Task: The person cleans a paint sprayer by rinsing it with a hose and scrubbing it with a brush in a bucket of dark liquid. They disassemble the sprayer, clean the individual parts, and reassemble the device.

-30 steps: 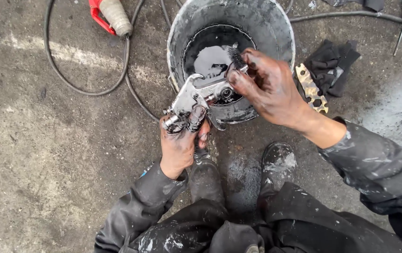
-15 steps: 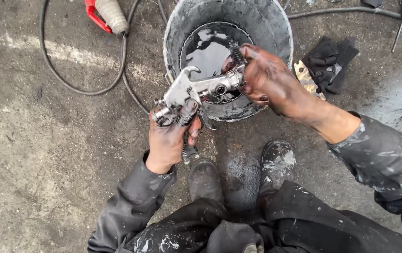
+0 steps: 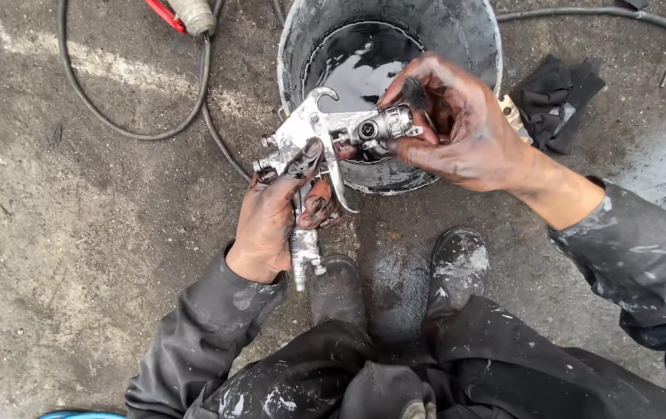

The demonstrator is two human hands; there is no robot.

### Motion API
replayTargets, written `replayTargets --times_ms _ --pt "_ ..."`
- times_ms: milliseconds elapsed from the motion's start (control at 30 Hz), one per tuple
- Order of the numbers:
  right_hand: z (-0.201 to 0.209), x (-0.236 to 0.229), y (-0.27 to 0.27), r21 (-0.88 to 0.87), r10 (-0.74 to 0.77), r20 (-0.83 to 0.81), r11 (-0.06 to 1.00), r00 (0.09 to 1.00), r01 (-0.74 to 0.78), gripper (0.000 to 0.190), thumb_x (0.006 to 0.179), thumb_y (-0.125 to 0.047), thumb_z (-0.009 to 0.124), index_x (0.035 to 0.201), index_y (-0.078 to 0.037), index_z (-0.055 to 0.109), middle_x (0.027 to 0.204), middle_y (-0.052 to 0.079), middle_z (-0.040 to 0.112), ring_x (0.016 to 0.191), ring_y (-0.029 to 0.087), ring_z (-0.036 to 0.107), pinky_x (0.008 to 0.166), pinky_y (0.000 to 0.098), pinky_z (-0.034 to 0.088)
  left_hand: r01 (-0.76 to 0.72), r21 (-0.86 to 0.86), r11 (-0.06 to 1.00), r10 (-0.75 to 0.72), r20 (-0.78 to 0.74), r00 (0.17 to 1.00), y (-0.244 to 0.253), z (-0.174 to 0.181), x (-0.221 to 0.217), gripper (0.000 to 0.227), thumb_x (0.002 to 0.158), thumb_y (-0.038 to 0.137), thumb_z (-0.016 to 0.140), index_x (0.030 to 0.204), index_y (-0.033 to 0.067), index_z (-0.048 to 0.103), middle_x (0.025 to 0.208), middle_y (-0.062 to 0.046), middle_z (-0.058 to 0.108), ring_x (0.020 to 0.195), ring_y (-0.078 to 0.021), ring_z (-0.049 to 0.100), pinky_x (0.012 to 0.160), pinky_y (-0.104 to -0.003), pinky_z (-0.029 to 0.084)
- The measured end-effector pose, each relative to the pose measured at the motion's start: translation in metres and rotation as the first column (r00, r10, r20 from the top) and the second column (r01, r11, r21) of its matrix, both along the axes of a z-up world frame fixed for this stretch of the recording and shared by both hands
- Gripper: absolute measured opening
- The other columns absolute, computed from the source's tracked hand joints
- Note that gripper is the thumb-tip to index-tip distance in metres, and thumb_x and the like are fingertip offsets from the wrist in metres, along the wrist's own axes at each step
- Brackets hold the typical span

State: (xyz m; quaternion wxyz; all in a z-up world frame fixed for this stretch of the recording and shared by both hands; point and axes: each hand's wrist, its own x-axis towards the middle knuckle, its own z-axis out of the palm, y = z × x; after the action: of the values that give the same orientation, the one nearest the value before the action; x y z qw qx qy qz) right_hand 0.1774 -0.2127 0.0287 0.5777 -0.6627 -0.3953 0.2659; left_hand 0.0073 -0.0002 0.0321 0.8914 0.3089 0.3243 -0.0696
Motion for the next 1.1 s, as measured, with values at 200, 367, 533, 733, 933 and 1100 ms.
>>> replayTargets --times_ms 200,367,533,733,933,1100 --pt "0.015 -0.007 0.0 0.052 0.025 -0.216 0.999 0.976 -0.014 0.075 0.086 -0.001 0.078 0.149 -0.007 0.039 0.157 0.008 0.043 0.06 0.0 0.038 0.052 0.0143 0.04 0.069 -0.224 0.972 -0.059 0.049 0.997 -0.001 0.008 0.006 0.047 0.101 0.011 0.04 0.142 -0.0088 0.055 0.068 0.002 0.049 0.05 -0.0016 0.038 0.053 -0.021 0.05" --pt "0.002 -0.005 -0.002 0.075 0.0 -0.079 0.997 0.997 0.006 0.056 0.09 -0.002 0.077 0.138 -0.002 0.048 0.09 0.0 0.055 0.053 0.002 0.04 0.051 0.0138 0.047 0.017 -0.406 0.914 -0.031 -0.029 0.999 -0.006 0.012 0.011 0.046 0.106 0.026 0.049 0.137 -0.0067 0.056 0.062 0.006 0.042 0.045 0.0002 0.033 0.05 -0.022 0.05" --pt "0.002 0.003 -0.002 0.003 0.012 0.256 1.0 0.967 -0.013 0.048 0.09 -0.014 0.081 0.128 0.002 0.057 0.082 0.003 0.059 0.057 0.01 0.046 0.055 0.0252 0.04 0.049 -0.389 0.92 -0.044 0.022 0.999 -0.009 0.017 0.01 0.046 0.108 0.024 0.046 0.138 -0.0092 0.053 0.062 0.005 0.041 0.047 -0.0009 0.035 0.054 -0.024 0.052" --pt "-0.02 0.004 -0.009 0.035 -0.012 0.607 0.999 0.795 -0.012 0.033 0.096 -0.016 0.075 0.113 0.006 0.056 0.089 0.013 0.064 0.057 0.018 0.045 0.051 0.0318 0.039 -0.001 -0.218 0.976 -0.002 -0.015 1.0 -0.02 -0.001 -0.009 0.037 0.102 0.01 0.049 0.135 -0.0045 0.06 0.063 0.001 0.054 0.047 -0.0045 0.044 0.044 -0.02 0.038" --pt "-0.007 -0.013 -0.007 -0.256 -0.02 -0.107 0.967 0.994 -0.008 0.036 0.106 -0.029 0.048 0.084 -0.001 0.052 0.058 0.004 0.054 0.036 0.012 0.036 0.032 0.0259 0.031 0.171 0.372 0.912 -0.21 0.068 0.975 -0.021 0.011 0.001 0.021 0.102 0.021 0.06 0.107 0.0022 0.069 0.059 -0.001 0.061 0.043 -0.0078 0.053 0.039 -0.019 0.04" --pt "-0.022 0.005 -0.022 -0.147 0.134 -0.438 0.965 0.889 -0.218 0.056 0.104 -0.059 0.042 0.071 -0.015 0.054 0.052 -0.003 0.049 0.035 0.011 0.045 0.041 0.0248 0.045 0.158 0.583 0.797 -0.368 0.261 0.892 -0.006 -0.005 0.002 0.027 0.107 0.022 0.055 0.091 0.0027 0.066 0.056 -0.007 0.059 0.047 -0.0114 0.058 0.039 -0.019 0.052"
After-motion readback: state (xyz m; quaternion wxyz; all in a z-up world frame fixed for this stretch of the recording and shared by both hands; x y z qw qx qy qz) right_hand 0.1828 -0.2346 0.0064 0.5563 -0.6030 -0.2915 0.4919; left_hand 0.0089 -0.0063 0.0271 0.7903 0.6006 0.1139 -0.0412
